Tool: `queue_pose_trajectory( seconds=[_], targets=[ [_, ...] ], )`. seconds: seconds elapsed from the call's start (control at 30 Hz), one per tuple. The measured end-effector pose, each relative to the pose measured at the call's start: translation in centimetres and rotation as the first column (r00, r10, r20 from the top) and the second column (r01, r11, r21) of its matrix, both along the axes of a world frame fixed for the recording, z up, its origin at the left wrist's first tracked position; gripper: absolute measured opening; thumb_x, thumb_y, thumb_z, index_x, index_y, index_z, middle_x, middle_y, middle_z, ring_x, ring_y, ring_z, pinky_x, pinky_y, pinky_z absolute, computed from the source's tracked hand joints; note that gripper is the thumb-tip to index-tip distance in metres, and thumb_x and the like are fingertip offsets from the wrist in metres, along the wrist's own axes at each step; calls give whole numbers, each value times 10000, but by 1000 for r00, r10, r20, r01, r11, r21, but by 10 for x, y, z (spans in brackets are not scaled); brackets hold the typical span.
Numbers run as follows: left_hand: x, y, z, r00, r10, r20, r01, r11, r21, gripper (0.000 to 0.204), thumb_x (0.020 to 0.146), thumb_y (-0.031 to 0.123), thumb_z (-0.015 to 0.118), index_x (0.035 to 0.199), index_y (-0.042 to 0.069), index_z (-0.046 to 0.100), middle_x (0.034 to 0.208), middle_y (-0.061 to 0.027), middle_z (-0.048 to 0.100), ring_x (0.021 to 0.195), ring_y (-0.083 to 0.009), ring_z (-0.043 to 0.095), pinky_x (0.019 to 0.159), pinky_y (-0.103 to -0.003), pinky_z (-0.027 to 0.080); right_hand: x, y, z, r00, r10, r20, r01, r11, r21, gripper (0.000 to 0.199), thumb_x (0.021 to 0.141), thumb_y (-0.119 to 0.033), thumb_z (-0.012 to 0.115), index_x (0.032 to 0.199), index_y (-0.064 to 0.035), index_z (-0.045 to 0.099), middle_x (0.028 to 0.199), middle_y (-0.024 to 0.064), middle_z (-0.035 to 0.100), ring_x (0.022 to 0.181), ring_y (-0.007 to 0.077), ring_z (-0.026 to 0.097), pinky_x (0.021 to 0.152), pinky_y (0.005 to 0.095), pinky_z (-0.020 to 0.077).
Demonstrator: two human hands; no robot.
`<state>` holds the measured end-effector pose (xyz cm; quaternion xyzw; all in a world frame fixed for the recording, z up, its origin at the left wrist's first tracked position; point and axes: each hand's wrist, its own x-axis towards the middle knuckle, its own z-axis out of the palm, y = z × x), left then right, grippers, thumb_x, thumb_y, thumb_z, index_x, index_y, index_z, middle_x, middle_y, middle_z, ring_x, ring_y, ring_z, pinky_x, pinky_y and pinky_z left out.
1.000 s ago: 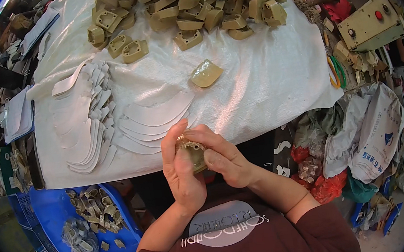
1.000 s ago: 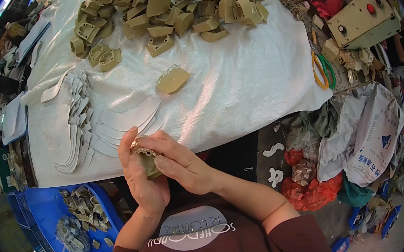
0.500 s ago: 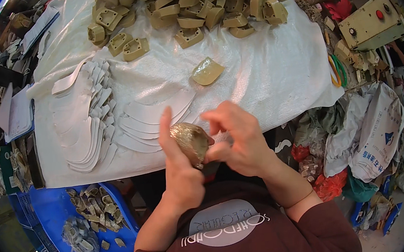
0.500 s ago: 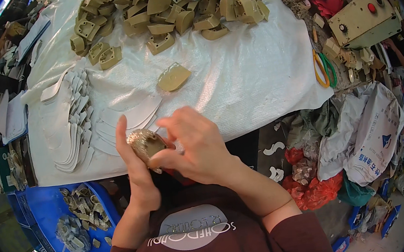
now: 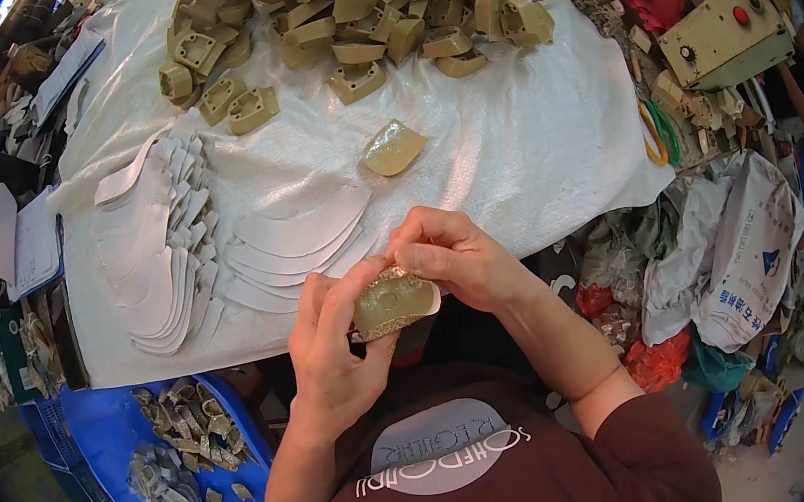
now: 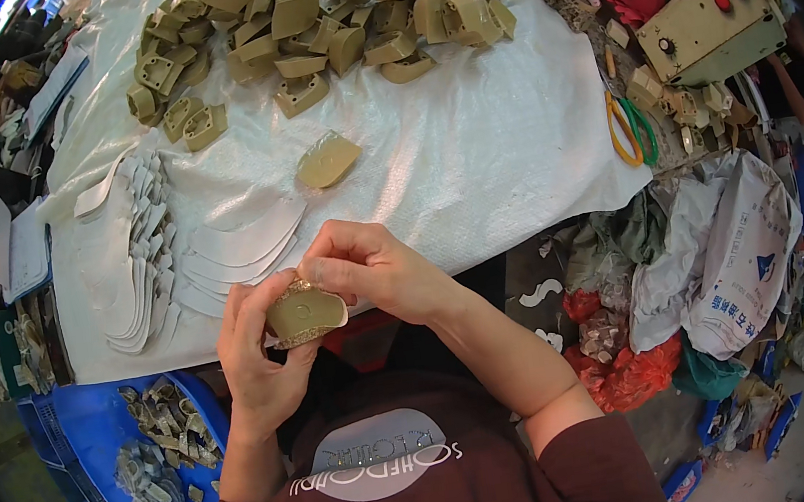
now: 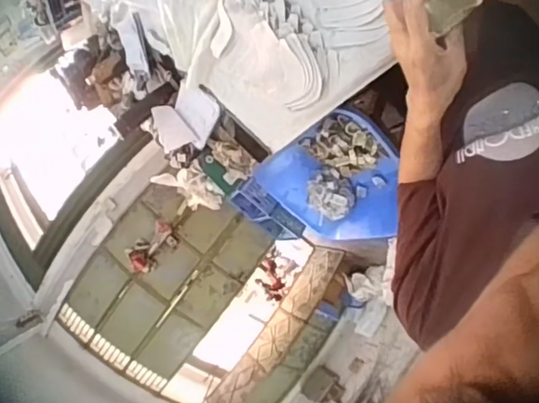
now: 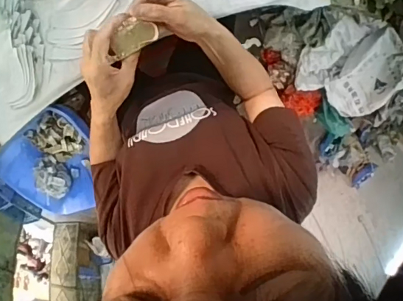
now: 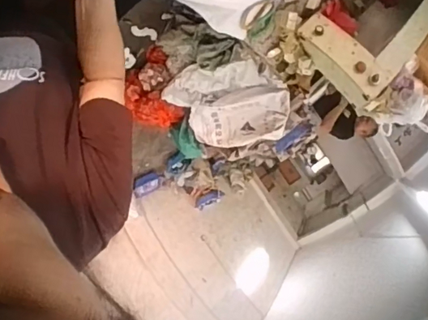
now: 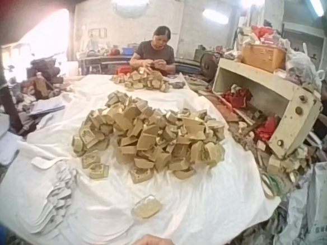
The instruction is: The person repeatedly picks up beige plastic shoe components and white insole inserts from a table. They insert the white insole into the plastic shell, press the edges to secure it, and place the assembled unit back on the table. The process is repeated continuously for multiple units.
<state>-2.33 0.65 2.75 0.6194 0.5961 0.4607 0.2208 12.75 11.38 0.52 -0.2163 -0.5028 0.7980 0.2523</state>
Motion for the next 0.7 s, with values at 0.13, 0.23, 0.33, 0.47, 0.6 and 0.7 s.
queue_pose_trajectory(
  seconds=[0.13, 0.23, 0.33, 0.47, 0.6, 0.7],
  targets=[
    [4, 4, 4, 998, 10, -61, -8, 999, 33, 614, 579, -79, 746, 1153, 41, 566, 853, -86, 534, 695, -196, 531, 560, -286, 458, 5, -3, -3, 998, -49, 44, 35, 959, 280, 167, 896, -189, 628, 894, -25, 595, 779, -10, 581, 707, 34, 495, 608, 202, 417],
    [6, 6, 2, 993, 63, -98, -59, 997, 42, 604, 564, -42, 778, 1124, 32, 568, 818, -83, 538, 646, -208, 535, 532, -291, 461, 1, -12, 7, 962, -201, 183, 103, 893, 438, 185, 922, -207, 593, 895, -24, 591, 771, -15, 578, 705, 33, 494, 610, 196, 417],
    [11, 6, -8, 987, 131, -94, -122, 988, 96, 560, 559, 16, 799, 1069, 16, 567, 807, -80, 577, 635, -174, 561, 535, -255, 458, 0, -12, -4, 987, -162, 16, 161, 985, 58, 201, 953, -209, 543, 935, -17, 599, 795, -10, 598, 723, 46, 521, 627, 207, 434],
    [12, 8, -10, 978, 171, -118, -148, 971, 186, 537, 566, 79, 827, 1016, -11, 550, 794, -91, 605, 637, -162, 614, 543, -241, 484, 0, -19, 6, 988, -151, -17, 144, 967, -209, 237, 977, -213, 487, 995, -10, 607, 866, 17, 629, 773, 72, 558, 672, 224, 456],
    [24, 14, -14, 929, 312, -199, -240, 918, 314, 522, 512, 92, 838, 937, -22, 557, 686, -80, 540, 556, -235, 566, 489, -312, 454, -1, -21, 0, 960, -232, 154, 187, 947, 263, 270, 981, -232, 474, 1003, -1, 612, 949, 62, 636, 841, 99, 572, 723, 248, 474],
    [26, 16, -19, 889, 381, -255, -280, 891, 357, 506, 515, 98, 830, 924, -24, 559, 678, -83, 535, 539, -238, 553, 479, -315, 445, -7, -28, -2, 940, -304, 156, 259, 931, 257, 291, 986, -245, 465, 1041, 13, 589, 957, 76, 625, 860, 98, 566, 741, 245, 470]
  ],
)
